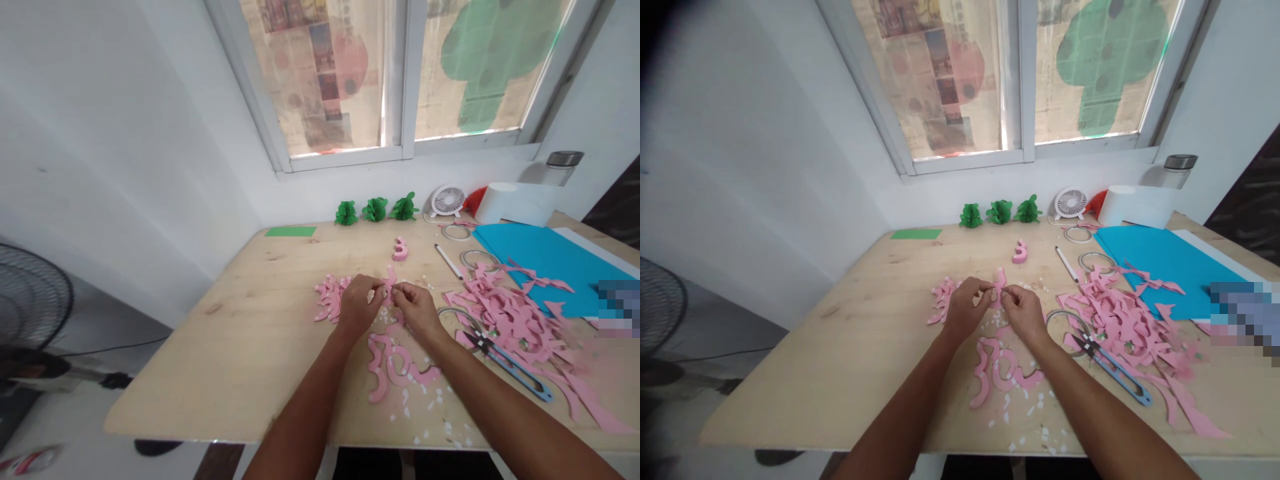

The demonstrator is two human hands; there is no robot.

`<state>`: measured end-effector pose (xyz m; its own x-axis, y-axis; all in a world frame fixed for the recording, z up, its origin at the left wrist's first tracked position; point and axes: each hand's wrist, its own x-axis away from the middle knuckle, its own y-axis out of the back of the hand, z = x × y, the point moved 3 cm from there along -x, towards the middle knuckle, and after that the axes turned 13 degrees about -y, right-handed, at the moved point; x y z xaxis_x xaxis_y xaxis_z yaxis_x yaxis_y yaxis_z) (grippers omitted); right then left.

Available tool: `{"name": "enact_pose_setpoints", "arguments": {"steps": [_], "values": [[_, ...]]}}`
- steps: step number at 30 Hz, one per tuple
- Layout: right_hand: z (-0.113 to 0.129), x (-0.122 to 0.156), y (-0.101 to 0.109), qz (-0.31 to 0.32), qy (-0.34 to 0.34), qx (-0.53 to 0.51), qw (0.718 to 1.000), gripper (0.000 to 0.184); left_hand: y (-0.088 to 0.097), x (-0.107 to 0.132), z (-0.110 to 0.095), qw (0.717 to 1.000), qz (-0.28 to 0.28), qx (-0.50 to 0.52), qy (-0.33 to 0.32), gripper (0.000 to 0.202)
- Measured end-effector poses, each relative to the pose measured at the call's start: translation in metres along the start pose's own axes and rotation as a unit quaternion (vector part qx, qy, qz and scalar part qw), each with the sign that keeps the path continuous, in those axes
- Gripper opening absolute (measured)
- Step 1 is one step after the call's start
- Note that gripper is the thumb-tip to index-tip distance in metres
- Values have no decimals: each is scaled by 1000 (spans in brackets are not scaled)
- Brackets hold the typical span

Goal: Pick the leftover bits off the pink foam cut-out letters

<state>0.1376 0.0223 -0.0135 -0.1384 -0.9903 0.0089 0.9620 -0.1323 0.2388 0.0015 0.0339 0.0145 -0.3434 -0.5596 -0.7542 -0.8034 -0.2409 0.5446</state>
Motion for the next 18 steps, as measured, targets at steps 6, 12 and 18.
{"name": "enact_pose_setpoints", "arguments": {"steps": [6, 12, 18], "values": [[-1, -1, 0, -13, 1, -2, 1000, 23, 6, 0, 8, 996, 3, 20, 91, 10], [1, 1, 0, -15, 10, -10, 1000, 24, -1, 5, 22, 984, 53, 77, 153, 11], [4, 2, 0, 6, 17, -21, 1000, 25, -3, 7, 29, 951, 24, 193, 242, 13]]}}
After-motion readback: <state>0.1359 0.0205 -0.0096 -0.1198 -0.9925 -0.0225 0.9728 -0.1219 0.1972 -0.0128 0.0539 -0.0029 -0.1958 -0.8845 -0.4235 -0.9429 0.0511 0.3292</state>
